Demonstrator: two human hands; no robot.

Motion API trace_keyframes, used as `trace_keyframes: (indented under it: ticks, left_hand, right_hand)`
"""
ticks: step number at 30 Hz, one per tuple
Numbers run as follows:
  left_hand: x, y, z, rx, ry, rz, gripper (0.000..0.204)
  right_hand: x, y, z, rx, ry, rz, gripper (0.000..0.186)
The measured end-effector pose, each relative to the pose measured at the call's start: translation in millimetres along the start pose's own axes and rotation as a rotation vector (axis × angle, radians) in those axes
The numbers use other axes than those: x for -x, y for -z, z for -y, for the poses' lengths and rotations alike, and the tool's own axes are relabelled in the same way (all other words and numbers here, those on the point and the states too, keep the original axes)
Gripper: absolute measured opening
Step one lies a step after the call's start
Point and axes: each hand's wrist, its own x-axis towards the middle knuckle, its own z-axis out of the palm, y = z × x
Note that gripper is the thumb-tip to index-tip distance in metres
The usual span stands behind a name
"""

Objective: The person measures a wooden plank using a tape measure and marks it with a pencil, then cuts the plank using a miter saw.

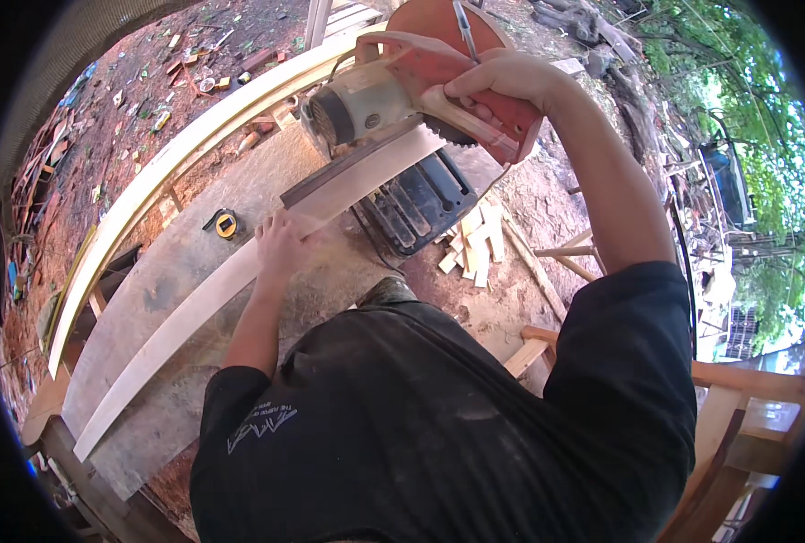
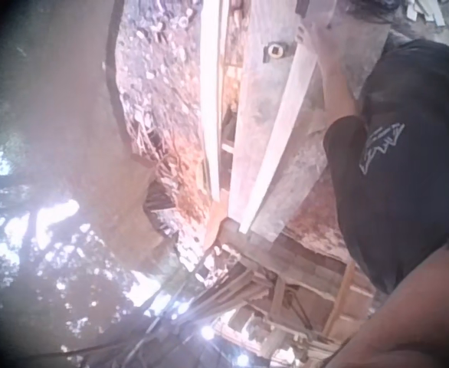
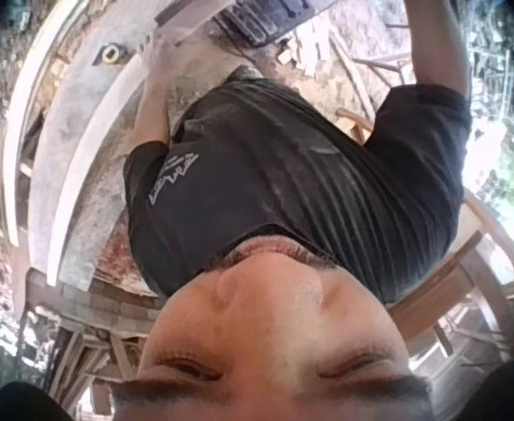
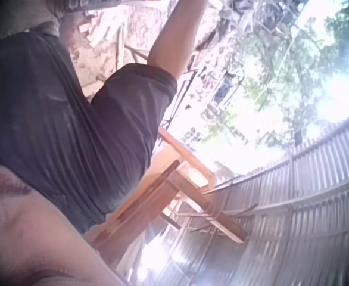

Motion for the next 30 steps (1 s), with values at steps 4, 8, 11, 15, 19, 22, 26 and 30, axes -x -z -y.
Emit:
trace_keyframes:
  ticks: [4,8,11,15,19,22,26,30]
  left_hand:
    - [-1,-4,2,-0.004,0.023,0.017,0.052]
    - [-2,-1,-1,0.013,0.043,0.023,0.051]
    - [-1,0,-1,-0.003,0.034,0.012,0.051]
    - [-1,1,-2,-0.048,0.047,0.055,0.049]
    - [-4,-2,-2,-0.032,0.053,0.089,0.049]
    - [-3,-6,2,-0.031,0.041,0.050,0.048]
    - [-4,-5,0,-0.032,0.063,0.068,0.049]
    - [-5,-5,-2,-0.015,0.066,0.065,0.051]
  right_hand:
    - [-3,-2,9,0.051,-0.025,-0.009,0.022]
    - [2,-9,3,0.065,0.013,-0.073,0.021]
    - [0,-9,-4,0.075,0.021,-0.066,0.019]
    - [-2,-12,-14,0.033,0.030,-0.072,0.019]
    - [-3,-10,-23,0.017,0.037,-0.074,0.017]
    - [4,-15,-15,0.011,-0.004,-0.064,0.017]
    - [1,-15,-21,0.020,0.006,-0.089,0.018]
    - [8,-19,-16,-0.002,-0.003,-0.107,0.019]
